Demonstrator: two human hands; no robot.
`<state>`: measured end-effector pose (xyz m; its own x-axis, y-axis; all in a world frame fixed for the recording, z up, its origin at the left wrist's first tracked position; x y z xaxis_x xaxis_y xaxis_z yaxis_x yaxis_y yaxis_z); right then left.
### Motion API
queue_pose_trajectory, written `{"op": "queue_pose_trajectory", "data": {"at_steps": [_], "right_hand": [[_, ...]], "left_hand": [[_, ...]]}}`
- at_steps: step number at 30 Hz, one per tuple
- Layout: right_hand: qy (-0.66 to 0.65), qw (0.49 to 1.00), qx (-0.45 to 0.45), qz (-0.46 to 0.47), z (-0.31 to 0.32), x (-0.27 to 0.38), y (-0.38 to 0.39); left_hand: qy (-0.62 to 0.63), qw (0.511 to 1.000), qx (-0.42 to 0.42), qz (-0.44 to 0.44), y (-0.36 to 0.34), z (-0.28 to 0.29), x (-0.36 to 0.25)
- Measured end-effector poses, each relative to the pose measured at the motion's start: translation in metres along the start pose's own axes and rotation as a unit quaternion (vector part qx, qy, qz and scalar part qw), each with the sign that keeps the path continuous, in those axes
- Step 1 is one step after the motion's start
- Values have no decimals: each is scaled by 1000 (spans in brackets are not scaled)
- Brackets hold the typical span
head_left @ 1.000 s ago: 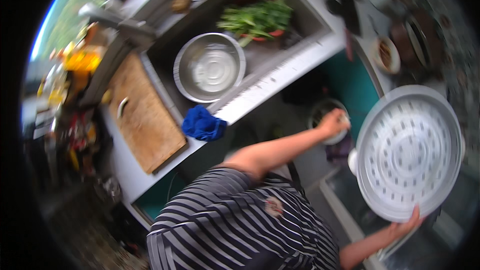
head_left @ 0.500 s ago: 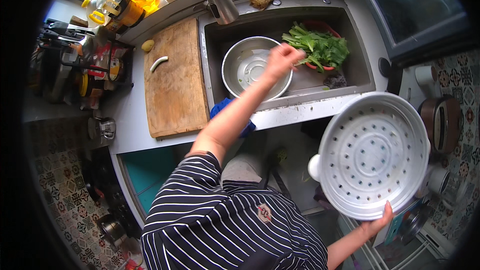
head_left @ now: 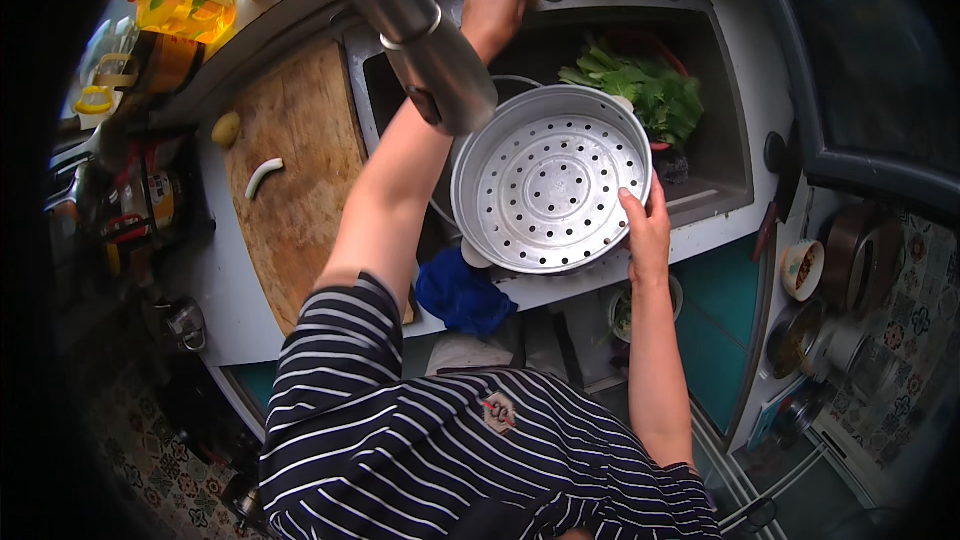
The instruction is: The person washes leafy green vegetables in a metal bowl under running water, then transfers them to a red colander. They rinse the sink drain strainer and place it back, then rinse a metal steamer insert and set it on the counter.
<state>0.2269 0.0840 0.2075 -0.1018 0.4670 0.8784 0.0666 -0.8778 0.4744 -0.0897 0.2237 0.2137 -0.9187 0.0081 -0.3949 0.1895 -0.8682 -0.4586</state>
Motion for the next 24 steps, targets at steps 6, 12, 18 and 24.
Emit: {"op": "queue_pose_trajectory", "data": {"at_steps": [6,12,18,24], "right_hand": [[288,956,-13,59,-23,19,-16],[509,856,93,23,-112,51,-2],[567,817,105,1,-131,32,-37],[476,870,117,48,-107,-14,-70]], "left_hand": [[135,957,131,221,192,22,4],[83,872,230,423,344,-126,124],[-30,857,186,480,286,-78,90],[163,806,156,547,278,-147,55]]}}
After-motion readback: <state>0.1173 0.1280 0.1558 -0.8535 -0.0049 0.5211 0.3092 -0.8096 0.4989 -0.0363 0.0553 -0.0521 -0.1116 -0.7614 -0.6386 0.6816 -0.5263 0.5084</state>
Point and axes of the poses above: each hand's wrist, its own y-axis away from the middle knuckle, its own z-axis out of the back of the hand, x = y × z, the point moved 10 cm from there along -y, towards the middle knuckle, and after that the axes turned 2 degrees about -z, right-handed, at the moved point
